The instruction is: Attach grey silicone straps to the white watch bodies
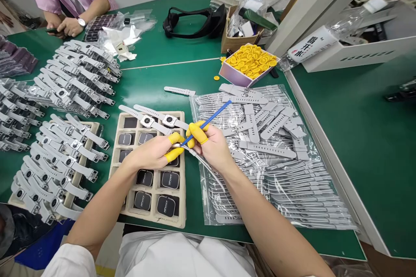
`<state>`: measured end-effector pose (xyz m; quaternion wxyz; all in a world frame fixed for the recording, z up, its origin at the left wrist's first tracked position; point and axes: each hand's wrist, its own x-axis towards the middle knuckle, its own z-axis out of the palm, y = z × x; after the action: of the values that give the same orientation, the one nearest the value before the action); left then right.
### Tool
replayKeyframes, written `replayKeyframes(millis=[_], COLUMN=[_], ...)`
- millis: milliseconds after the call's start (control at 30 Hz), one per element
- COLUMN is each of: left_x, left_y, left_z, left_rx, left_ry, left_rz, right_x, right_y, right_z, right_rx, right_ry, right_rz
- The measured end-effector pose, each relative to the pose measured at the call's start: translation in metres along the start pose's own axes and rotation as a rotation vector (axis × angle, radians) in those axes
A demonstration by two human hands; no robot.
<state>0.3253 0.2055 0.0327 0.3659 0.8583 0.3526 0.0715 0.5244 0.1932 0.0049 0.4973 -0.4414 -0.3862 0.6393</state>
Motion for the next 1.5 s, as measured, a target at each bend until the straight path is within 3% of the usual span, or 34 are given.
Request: replayKeyframes(millis=[633,967,1100,1233,1300,1367,1433,1500], left_x=[-0.001,0.002,0.003,0.006,0.008,0.008,0.007,0.005], left_y=[-0.008,0.000,0.000,-0.005,-0.007,-0.007,-0.006,-0.004], left_z=[0.004,-0.001,-0.002,0.004,0.007,0.009,0.010,0.009], left_rx=[-0.010,-0.025,-0.140,-0.429,-0.562,-0.644,-0.667,-0.656], left_ry=[-0.024,0.009,0.071,0.238,0.281,0.268,0.235,0.208], left_rz=[0.005,-0.075,-0.136,-0.196,-0.203,-0.187,-0.146,-0.090], right_x=[0.005,0.011,0.004,-0.025,-0.038,-0.043,-0.038,-0.028], right_y=[0.003,-0.006,-0.018,-0.027,-0.027,-0.025,-0.019,-0.008], right_z=[-0.004,-0.005,-0.015,-0.028,-0.027,-0.020,-0.010,-0.001], right_rx=[-0.021,-0.006,-0.035,-0.316,-0.465,-0.544,-0.569,-0.527], right_ry=[-0.062,-0.054,0.112,0.386,0.357,0.230,0.102,0.058], right_rz=[0.097,0.022,-0.212,-0.779,-1.056,-1.221,-1.255,-1.150])
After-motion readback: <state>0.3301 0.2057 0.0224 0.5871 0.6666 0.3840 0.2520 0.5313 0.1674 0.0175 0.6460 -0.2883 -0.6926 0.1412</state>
